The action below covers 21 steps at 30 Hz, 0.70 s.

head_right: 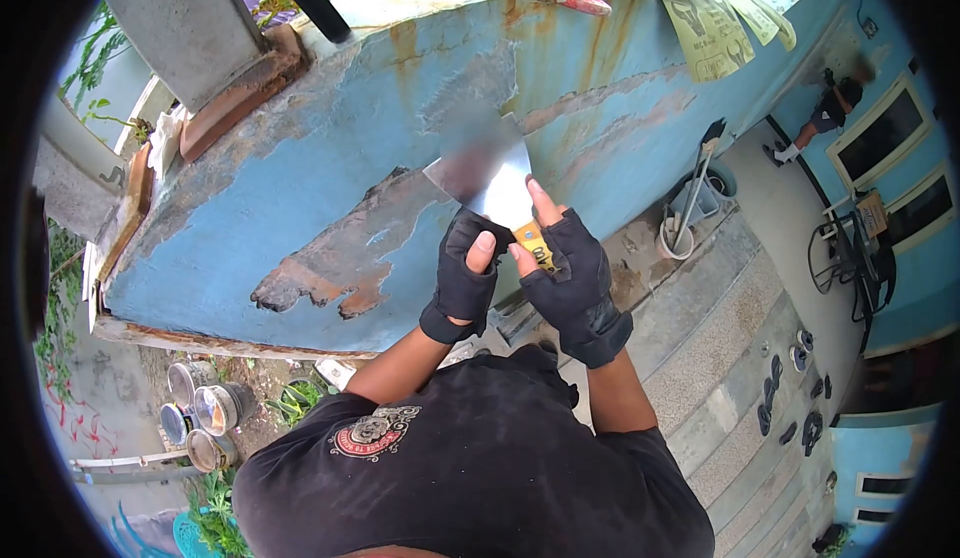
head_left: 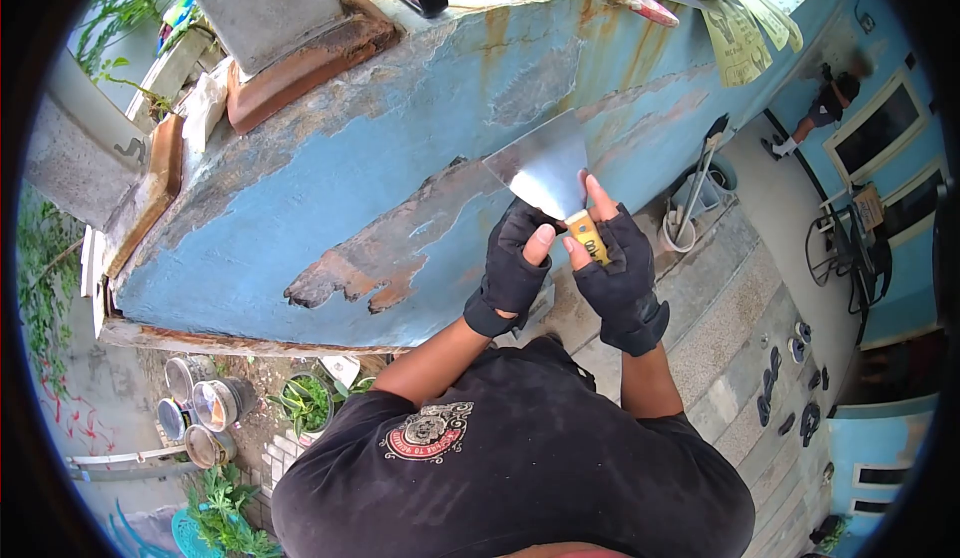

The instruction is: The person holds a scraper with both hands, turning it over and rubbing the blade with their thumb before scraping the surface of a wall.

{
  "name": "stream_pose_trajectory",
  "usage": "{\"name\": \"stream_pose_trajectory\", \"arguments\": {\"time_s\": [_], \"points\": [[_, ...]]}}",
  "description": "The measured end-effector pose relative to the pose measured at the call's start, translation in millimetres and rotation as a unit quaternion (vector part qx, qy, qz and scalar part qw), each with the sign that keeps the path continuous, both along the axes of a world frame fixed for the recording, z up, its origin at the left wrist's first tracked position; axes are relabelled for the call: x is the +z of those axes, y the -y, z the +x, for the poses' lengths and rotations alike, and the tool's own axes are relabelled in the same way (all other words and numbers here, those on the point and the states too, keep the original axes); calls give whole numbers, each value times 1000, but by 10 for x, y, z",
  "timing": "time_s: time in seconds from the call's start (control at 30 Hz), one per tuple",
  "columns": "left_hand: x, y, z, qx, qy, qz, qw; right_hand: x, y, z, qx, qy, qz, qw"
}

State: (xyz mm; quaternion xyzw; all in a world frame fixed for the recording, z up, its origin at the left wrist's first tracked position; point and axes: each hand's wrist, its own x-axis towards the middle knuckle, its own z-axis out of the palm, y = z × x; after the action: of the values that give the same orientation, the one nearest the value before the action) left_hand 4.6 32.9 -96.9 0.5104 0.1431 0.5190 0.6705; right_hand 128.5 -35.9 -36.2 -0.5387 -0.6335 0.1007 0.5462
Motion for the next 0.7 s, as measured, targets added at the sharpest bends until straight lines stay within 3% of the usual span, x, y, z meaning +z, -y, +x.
{"name": "stream_pose_trajectory", "arguments": {"time_s": [0.13,0.2,0.27,0.33,0.37,0.4,0.5,0.57,0.7], "points": [[235,-40,115,57,28,56,996,-144,-6,35,3,-47,-19,999],[303,-103,132,23,-20,-16,999,-112,9,59,8,-21,-12,1000],[414,-146,197,35,1,-28,999,-91,-4,72,70,-236,-56,968],[501,-154,234,57,-23,-25,998,-94,-95,219,84,-234,-52,967],[689,-65,277,66,4,-48,997,-94,-120,343,208,-373,-161,890],[639,-53,269,63,-71,-126,988,-93,-142,420,320,-493,-263,765],[667,-123,328,41,-101,-148,983,-85,-203,522,373,-458,-288,753],[636,-222,446,127,-64,-54,988,-101,-267,594,421,-463,-271,732],[836,-328,624,139,-1,-19,990,5,-386,662,429,-447,-289,730]]}}
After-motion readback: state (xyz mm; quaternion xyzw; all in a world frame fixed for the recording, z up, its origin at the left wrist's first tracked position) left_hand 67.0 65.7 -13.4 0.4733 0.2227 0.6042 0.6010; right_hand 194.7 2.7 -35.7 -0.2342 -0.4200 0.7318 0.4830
